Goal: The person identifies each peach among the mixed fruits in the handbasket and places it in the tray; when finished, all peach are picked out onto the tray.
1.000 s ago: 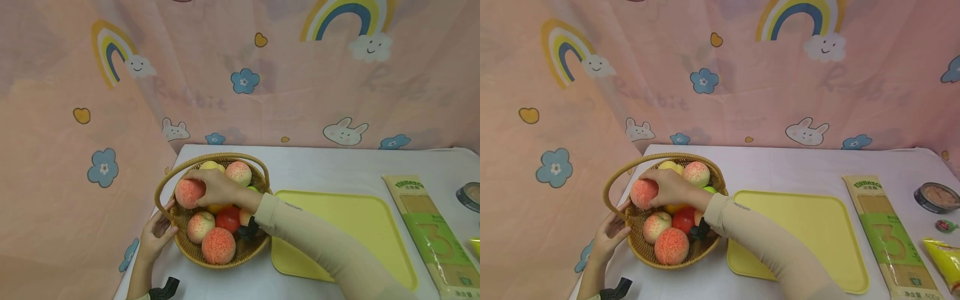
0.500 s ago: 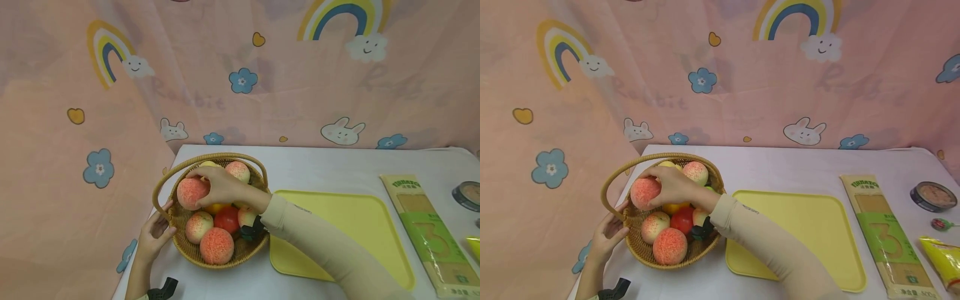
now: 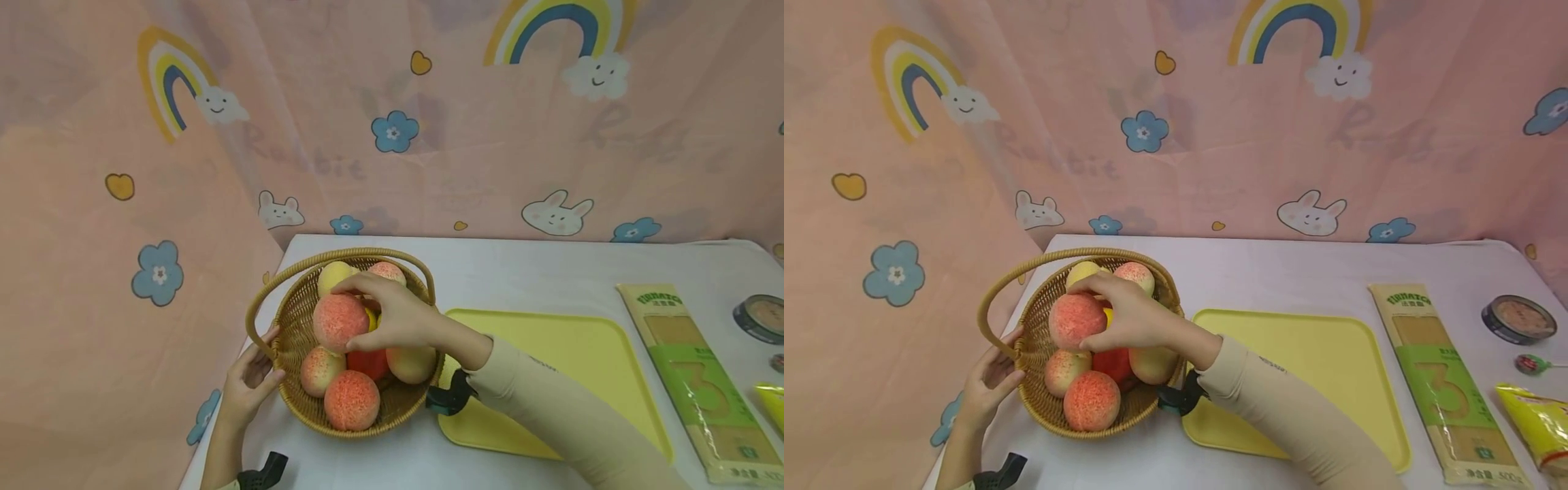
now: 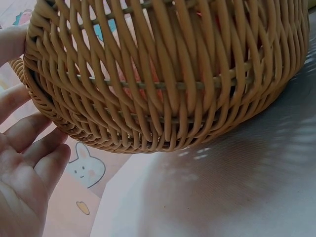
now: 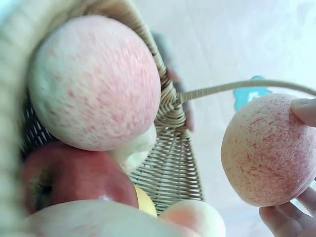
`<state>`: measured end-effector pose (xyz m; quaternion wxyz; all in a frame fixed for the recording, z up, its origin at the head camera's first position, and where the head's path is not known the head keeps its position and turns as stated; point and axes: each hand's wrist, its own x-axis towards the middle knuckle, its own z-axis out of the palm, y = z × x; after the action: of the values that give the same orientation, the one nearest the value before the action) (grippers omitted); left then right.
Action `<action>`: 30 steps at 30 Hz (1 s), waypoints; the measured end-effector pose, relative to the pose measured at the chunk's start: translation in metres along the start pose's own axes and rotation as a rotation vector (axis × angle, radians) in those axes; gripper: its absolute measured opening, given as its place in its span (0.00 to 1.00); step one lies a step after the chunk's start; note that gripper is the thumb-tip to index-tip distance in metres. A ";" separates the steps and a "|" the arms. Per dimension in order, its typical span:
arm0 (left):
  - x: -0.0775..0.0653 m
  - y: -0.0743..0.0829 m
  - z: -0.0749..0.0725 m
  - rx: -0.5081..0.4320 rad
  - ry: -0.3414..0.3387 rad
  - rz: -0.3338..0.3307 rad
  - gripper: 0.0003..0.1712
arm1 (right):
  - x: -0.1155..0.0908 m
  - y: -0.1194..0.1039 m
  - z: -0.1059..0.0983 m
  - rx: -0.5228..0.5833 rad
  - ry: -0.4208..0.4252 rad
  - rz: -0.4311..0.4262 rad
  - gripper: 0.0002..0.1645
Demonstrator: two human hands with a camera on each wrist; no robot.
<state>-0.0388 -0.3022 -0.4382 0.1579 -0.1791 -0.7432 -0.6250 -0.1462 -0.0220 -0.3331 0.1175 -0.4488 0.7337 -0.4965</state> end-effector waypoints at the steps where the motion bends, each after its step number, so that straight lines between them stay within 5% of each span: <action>1: 0.000 0.000 0.000 -0.001 -0.003 0.003 0.35 | -0.006 -0.001 -0.002 0.007 0.012 -0.007 0.38; 8: -0.001 0.000 0.001 -0.003 -0.005 -0.013 0.35 | -0.051 -0.004 -0.020 0.134 0.094 -0.023 0.40; 18: -0.001 0.000 -0.001 -0.005 -0.014 0.003 0.36 | -0.110 0.022 -0.069 0.088 0.211 -0.032 0.41; 30: -0.001 0.000 -0.001 -0.018 -0.006 -0.018 0.37 | -0.162 0.109 -0.072 0.069 0.317 0.364 0.38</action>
<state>-0.0378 -0.3030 -0.4387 0.1484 -0.1760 -0.7396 -0.6324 -0.1573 0.1598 -0.4337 0.1036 -0.2215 0.7942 -0.5562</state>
